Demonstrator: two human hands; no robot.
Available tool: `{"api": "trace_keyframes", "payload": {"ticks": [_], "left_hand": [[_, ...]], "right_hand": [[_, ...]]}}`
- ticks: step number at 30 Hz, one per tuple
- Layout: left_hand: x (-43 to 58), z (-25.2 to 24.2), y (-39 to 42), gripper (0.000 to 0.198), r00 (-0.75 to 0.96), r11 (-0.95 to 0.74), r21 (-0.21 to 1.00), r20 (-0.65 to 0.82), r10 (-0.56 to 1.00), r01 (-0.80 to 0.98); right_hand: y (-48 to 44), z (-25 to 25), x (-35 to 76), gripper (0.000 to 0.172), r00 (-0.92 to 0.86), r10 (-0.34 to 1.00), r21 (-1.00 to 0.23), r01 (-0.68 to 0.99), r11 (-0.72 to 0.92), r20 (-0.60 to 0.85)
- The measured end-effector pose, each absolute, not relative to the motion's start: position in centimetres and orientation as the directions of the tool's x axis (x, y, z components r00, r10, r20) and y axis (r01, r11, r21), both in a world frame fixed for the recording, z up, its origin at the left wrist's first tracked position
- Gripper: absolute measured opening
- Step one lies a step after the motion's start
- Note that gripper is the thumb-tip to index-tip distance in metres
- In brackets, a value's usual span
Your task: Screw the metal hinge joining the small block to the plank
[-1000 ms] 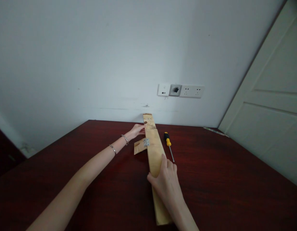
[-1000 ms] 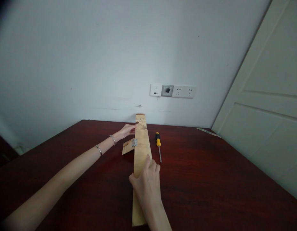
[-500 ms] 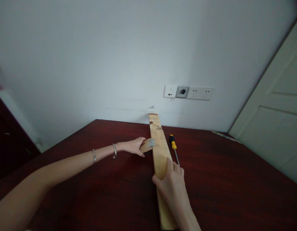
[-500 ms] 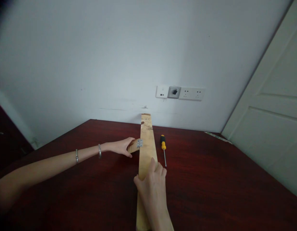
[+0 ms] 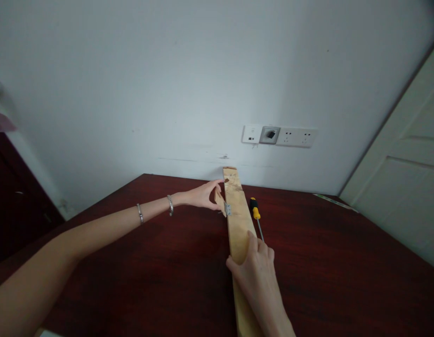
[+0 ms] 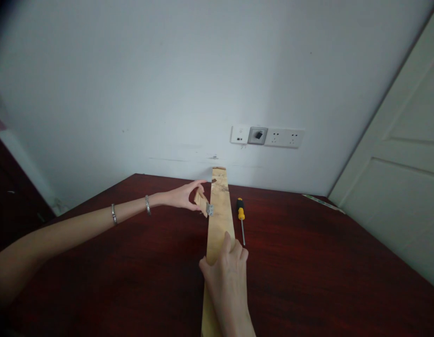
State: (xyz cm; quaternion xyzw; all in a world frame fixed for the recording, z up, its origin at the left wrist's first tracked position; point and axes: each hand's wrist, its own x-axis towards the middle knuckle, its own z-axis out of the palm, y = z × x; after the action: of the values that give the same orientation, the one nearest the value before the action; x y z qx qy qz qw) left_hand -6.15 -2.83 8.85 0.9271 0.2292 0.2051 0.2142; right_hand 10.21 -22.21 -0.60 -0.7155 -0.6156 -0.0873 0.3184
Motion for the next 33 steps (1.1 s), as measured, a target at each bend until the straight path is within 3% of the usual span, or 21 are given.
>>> {"api": "trace_keyframes", "payload": {"ticks": [6, 14, 19, 24, 33], "left_hand": [[-2.1, 8.2, -3.9, 0.090, 0.826, -0.812, 0.508, 0.298, 0.478, 0.287], [0.5, 7.2, -3.8, 0.090, 0.887, -0.813, 0.453, 0.095, 0.452, 0.366], [0.8, 7.6, -2.9, 0.084, 0.891, -0.761, 0.509, -0.027, 0.453, 0.402], [1.4, 8.4, -2.0, 0.068, 0.822, -0.716, 0.526, 0.055, 0.566, 0.458], [3.9, 8.6, -2.5, 0.057, 0.847, -0.810, 0.296, 0.010, 0.532, 0.506]], "right_hand": [[-22.4, -0.1, 9.4, 0.046, 0.218, 0.833, -0.346, 0.938, -0.034, 0.509], [-22.6, -0.1, 9.1, 0.040, 0.216, 0.848, -0.336, 0.941, -0.048, 0.485], [-22.7, -0.4, 9.0, 0.039, 0.219, 0.863, -0.359, 0.932, -0.047, 0.455], [-22.7, -0.6, 9.0, 0.037, 0.202, 0.849, -0.352, 0.936, -0.021, 0.488], [-22.8, -0.6, 9.3, 0.038, 0.206, 0.847, -0.337, 0.941, -0.034, 0.489]]}}
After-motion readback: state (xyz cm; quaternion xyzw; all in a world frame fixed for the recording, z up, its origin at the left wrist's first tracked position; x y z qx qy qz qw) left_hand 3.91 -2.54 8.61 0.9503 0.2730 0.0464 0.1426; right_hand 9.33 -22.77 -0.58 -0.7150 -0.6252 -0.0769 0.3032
